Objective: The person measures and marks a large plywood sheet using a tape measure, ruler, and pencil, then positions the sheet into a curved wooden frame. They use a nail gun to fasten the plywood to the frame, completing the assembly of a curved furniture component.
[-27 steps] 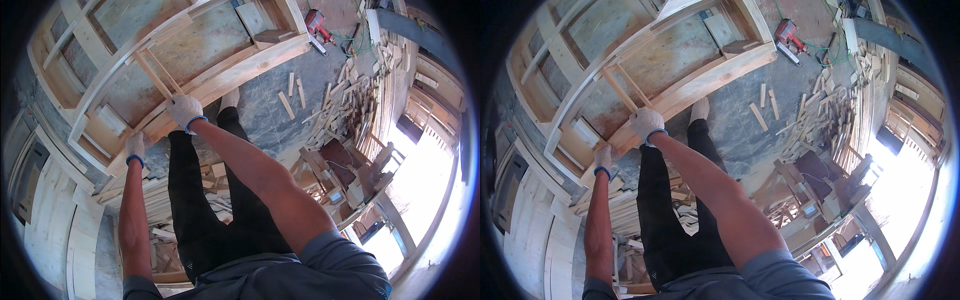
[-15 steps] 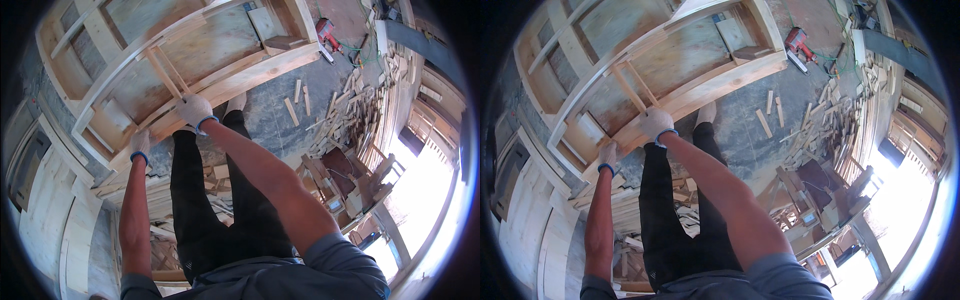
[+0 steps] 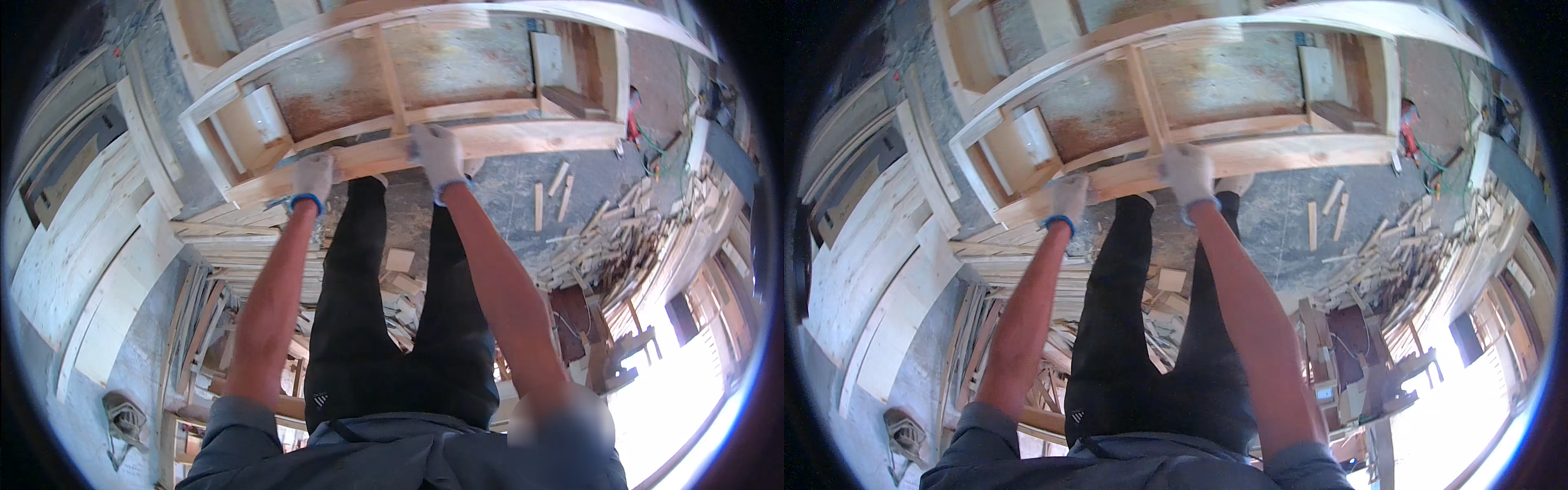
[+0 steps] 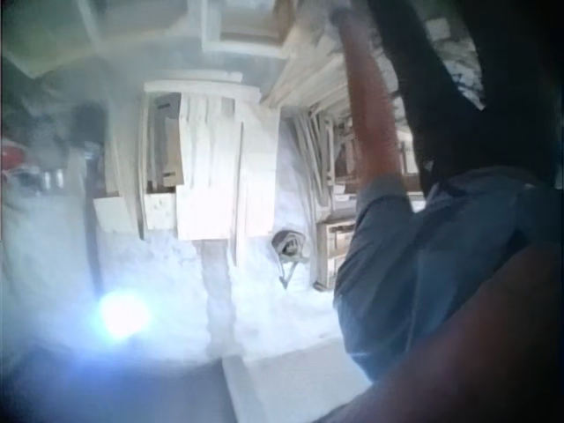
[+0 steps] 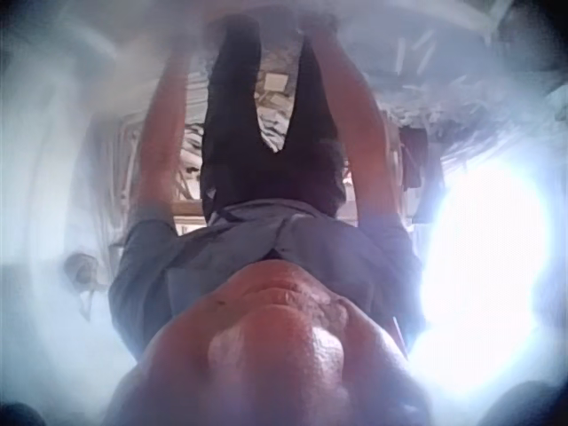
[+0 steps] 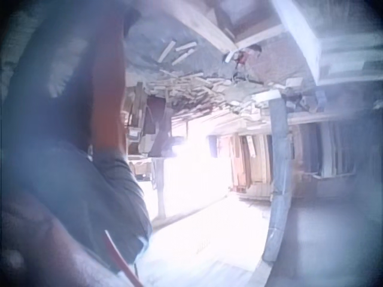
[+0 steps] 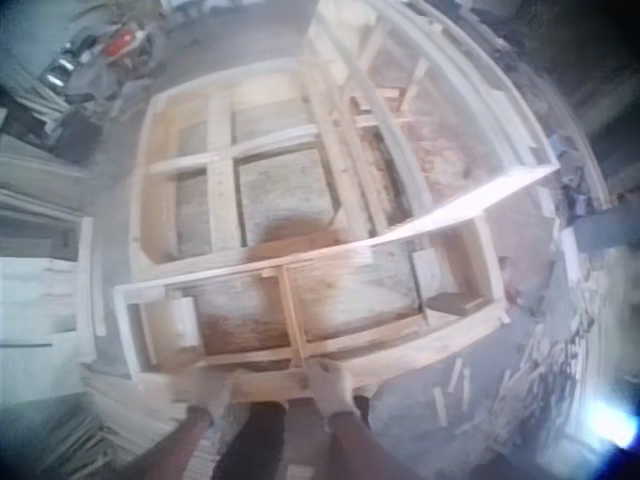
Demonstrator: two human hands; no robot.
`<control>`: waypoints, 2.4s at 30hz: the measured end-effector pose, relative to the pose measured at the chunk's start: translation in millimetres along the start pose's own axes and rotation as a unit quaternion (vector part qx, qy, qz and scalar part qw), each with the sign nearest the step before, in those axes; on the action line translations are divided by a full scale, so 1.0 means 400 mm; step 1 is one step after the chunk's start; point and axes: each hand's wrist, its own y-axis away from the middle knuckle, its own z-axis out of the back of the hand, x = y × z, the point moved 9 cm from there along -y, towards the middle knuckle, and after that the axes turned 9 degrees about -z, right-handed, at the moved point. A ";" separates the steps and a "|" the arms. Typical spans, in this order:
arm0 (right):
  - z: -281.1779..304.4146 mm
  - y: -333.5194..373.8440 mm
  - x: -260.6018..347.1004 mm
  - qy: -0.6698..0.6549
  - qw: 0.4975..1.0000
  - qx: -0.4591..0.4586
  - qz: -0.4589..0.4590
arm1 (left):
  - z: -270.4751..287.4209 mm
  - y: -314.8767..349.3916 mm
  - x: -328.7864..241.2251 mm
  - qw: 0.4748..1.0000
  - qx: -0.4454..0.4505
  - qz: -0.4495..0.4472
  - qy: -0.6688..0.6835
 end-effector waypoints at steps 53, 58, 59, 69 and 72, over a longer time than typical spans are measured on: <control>0.256 -0.172 0.538 0.459 0.694 -0.310 0.460 | 0.252 -0.236 -0.408 0.849 -0.221 -0.306 -0.369; 0.246 -0.190 0.538 0.528 0.704 -0.296 0.372 | 0.253 -0.230 -0.402 0.855 -0.218 -0.281 -0.377; 0.245 -0.190 0.538 0.539 0.694 -0.292 0.378 | 0.245 -0.228 -0.398 0.855 -0.216 -0.281 -0.378; 0.238 -0.192 0.541 0.555 0.683 -0.301 0.367 | 0.246 -0.235 -0.402 0.849 -0.212 -0.272 -0.400; 0.249 -0.220 0.537 0.585 0.663 -0.314 0.346 | 0.241 -0.240 -0.395 0.840 -0.217 -0.284 -0.407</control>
